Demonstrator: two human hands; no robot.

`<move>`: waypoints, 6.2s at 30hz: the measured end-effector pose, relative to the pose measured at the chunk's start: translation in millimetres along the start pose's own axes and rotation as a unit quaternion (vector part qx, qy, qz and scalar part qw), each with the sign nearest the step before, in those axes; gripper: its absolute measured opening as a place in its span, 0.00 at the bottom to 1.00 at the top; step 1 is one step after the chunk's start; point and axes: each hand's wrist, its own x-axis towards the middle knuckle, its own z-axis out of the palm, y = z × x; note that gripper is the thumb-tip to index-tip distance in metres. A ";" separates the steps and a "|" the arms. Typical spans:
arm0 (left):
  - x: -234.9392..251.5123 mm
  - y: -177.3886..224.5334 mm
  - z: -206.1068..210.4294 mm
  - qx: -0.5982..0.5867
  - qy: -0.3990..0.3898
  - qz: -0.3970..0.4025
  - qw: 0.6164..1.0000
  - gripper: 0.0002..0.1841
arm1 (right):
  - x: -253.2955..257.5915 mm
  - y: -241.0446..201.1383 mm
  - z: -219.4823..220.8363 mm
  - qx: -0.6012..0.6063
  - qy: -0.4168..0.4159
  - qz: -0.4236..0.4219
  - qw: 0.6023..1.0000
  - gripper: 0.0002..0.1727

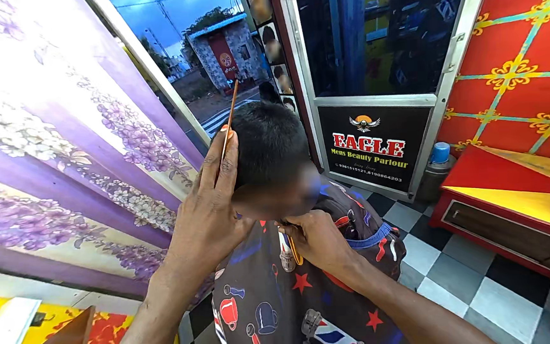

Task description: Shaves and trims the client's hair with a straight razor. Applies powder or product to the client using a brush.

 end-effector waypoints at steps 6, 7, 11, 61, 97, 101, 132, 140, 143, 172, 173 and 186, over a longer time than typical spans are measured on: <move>-1.2 0.4 -1.0 -0.005 0.000 0.008 1.000 0.61 | -2.3 2.8 1.1 0.011 0.016 0.011 1.000 0.06; -1.6 0.5 -1.4 -0.005 0.000 0.008 1.000 0.61 | -2.9 3.6 1.8 0.011 0.019 0.011 1.000 0.06; -2.4 -1.6 -1.3 0.000 0.001 0.007 1.000 0.60 | -3.1 4.8 2.0 0.010 0.030 0.023 0.999 0.06; -6.1 -47.4 -29.7 -0.223 -0.029 0.048 0.973 0.35 | -77.4 10.4 -53.1 0.194 -0.102 -0.075 0.973 0.17; 39.5 -18.1 -8.5 -0.033 -0.012 0.033 0.999 0.51 | -39.6 4.1 -152.9 0.095 0.261 -0.051 0.959 0.12; 45.8 -16.5 -4.1 -0.030 -0.004 -0.002 1.000 0.52 | 7.8 26.7 -181.5 0.080 0.273 -0.121 0.951 0.12; 61.3 -13.2 9.0 -0.077 -0.004 -0.085 0.993 0.56 | 122.1 21.3 -145.9 -0.182 0.049 -0.427 0.884 0.17; 64.0 -14.5 10.9 -0.074 0.005 -0.087 0.993 0.55 | 120.2 24.3 -139.6 -0.209 0.074 -0.437 0.872 0.16; 64.0 -14.8 11.4 -0.075 0.011 -0.090 0.993 0.55 | 120.3 25.5 -138.7 -0.214 0.085 -0.441 0.867 0.16; 61.1 -24.1 18.5 -0.036 0.058 -0.059 0.996 0.52 | 127.0 13.9 -138.5 -0.241 0.066 -0.465 0.850 0.16; 60.7 -24.3 18.4 -0.035 0.058 -0.059 0.996 0.52 | 127.8 12.9 -138.3 -0.244 0.064 -0.465 0.848 0.16; 58.9 -21.8 18.9 -0.037 0.060 -0.066 0.995 0.51 | 131.2 2.2 -141.1 -0.290 0.007 -0.466 0.836 0.15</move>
